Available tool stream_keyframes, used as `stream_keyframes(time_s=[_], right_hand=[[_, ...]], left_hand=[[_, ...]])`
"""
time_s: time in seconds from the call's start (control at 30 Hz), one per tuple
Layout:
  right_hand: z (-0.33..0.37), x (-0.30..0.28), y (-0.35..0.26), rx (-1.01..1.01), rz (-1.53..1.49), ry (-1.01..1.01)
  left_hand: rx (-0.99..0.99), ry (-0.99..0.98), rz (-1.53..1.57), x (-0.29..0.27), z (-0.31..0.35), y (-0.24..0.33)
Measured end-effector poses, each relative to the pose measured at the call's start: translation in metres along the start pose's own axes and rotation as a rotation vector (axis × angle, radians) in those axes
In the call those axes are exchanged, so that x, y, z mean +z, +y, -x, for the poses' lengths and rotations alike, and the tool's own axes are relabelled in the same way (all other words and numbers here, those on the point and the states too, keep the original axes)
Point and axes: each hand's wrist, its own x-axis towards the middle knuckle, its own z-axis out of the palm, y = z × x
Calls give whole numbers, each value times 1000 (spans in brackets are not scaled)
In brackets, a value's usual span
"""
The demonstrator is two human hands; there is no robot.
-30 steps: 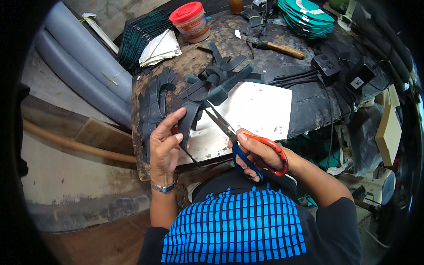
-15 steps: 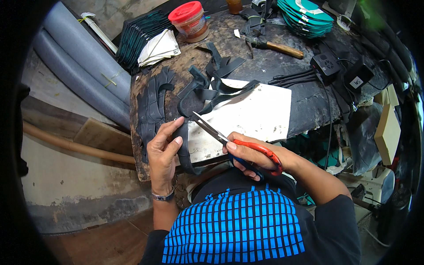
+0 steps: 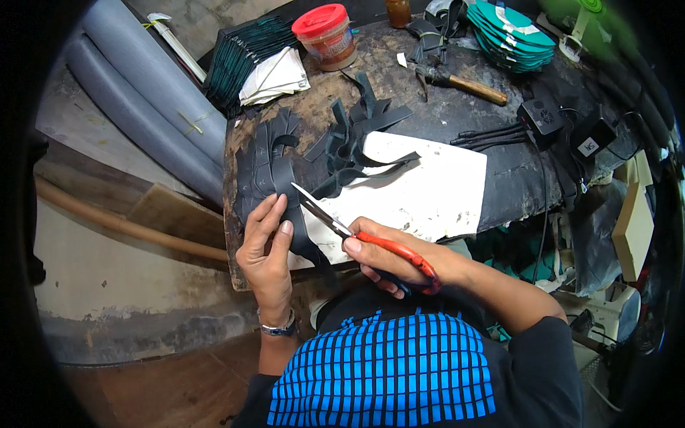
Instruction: The person uses red-handled scissors to cut a long black rubber strip into shorter pieces on a cluttered workbench. They repeatedly pick up strips, cut them, and place the cut pieces on the table, occasionally folding or aligning the pieces by hand.
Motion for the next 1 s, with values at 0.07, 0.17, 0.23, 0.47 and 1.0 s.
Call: stream_keyframes(time_s=[0.07, 0.17, 0.23, 0.47, 1.0], right_hand=[[-1, 2, 3, -34, -16, -2], [-1, 3, 9, -85, -123, 18], [-1, -2, 11, -89, -153, -12], [-2, 1, 19, -135, -298, -43], [-8, 9, 17, -94, -435, -51]], left_hand=[[-43, 81, 56, 2, 0, -3], [-55, 116, 189, 17, -6, -9], [-191, 129, 386, 25, -7, -10], [-234, 16, 596, 20, 0, -23], [-237, -67, 693, 21, -20, -13]])
